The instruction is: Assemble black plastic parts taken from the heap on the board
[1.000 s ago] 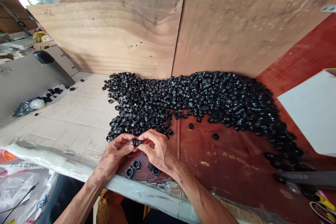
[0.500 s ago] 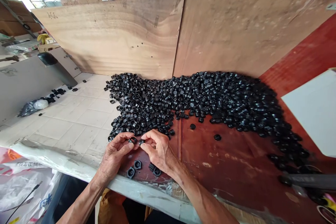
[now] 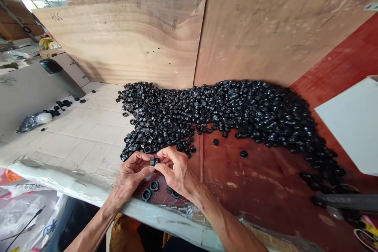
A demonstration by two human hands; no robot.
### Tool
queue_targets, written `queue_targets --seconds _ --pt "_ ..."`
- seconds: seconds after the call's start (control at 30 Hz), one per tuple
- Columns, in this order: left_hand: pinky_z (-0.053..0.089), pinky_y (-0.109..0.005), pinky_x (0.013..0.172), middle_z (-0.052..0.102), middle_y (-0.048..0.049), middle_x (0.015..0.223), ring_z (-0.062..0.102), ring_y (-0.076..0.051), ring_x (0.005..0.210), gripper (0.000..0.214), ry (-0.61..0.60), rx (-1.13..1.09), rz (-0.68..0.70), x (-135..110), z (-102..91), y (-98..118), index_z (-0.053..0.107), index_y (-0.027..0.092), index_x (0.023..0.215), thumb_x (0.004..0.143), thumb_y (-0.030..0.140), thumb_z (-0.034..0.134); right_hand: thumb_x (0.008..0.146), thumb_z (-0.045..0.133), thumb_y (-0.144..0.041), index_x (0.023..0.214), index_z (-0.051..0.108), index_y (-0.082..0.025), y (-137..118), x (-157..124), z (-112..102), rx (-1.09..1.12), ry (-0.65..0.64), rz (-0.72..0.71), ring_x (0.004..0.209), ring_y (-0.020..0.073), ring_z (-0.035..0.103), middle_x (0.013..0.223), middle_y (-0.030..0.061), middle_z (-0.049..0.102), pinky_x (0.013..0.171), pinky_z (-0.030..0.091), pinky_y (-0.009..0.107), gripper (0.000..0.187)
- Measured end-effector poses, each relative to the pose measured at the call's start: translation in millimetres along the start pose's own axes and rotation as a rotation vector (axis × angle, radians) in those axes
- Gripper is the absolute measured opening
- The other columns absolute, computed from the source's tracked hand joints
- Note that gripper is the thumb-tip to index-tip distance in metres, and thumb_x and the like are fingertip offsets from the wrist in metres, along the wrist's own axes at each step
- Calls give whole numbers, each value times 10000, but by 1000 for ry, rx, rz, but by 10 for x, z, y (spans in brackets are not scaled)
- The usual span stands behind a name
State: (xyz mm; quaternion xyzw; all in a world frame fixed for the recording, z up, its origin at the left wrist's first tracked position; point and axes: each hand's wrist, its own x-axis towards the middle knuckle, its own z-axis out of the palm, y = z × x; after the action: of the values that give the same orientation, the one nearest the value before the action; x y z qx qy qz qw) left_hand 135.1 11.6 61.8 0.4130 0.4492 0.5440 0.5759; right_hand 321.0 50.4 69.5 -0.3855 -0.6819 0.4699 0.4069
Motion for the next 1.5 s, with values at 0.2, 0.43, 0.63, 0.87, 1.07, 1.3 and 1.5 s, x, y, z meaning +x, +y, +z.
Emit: queue_targets --seconds 0.2,0.43,0.63,0.87,1.07,1.3,1.5 --pt "609 -309 865 819 -81 1055 762 -215 939 297 -22 64 -40 -16 8 -41 779 182 1076 816 298 862 963 571 -230 1033 611 -229 54 -11 13 -151 -9 -101 765 176 696 887 34 717 713 552 269 80" --pt "597 -280 844 806 -49 1002 751 -195 919 259 -19 79 6 0 7 -72 780 204 1048 821 300 861 1021 507 -223 1031 612 -217 57 -23 -21 -270 -72 -215 739 170 660 883 42 699 713 512 268 105" --pt "596 -284 824 812 -62 981 749 -195 890 315 -34 68 -22 -12 -1 -64 768 187 1072 810 325 875 1066 446 -287 779 582 -213 132 -11 -20 -395 -95 -149 562 146 532 632 -12 552 604 415 270 326" --pt "590 -270 830 806 -51 956 738 -177 870 317 4 0 -14 -2 3 -88 765 194 1049 796 338 892 1041 514 -301 895 674 -201 49 -16 -10 -320 -50 -165 654 160 607 732 17 655 660 471 269 239" --pt "594 -269 811 805 -54 935 742 -184 857 311 39 17 -4 -5 3 -97 768 192 1014 790 366 894 952 676 -387 726 607 -209 44 -29 -13 -253 -70 -56 553 129 527 648 -16 590 538 402 247 295" --pt "590 -262 826 810 -50 951 751 -179 874 283 1 -4 -22 -11 10 -72 766 199 1029 806 332 881 918 632 -281 868 662 -208 -32 0 -21 -196 -40 -122 652 156 608 765 12 660 617 484 257 93" --pt "591 -326 882 789 -79 1093 743 -231 959 224 -13 247 82 -36 -41 -150 780 218 1070 866 304 811 946 562 -308 790 615 -212 70 -36 68 -83 -76 183 495 136 591 612 -22 620 506 458 232 191"
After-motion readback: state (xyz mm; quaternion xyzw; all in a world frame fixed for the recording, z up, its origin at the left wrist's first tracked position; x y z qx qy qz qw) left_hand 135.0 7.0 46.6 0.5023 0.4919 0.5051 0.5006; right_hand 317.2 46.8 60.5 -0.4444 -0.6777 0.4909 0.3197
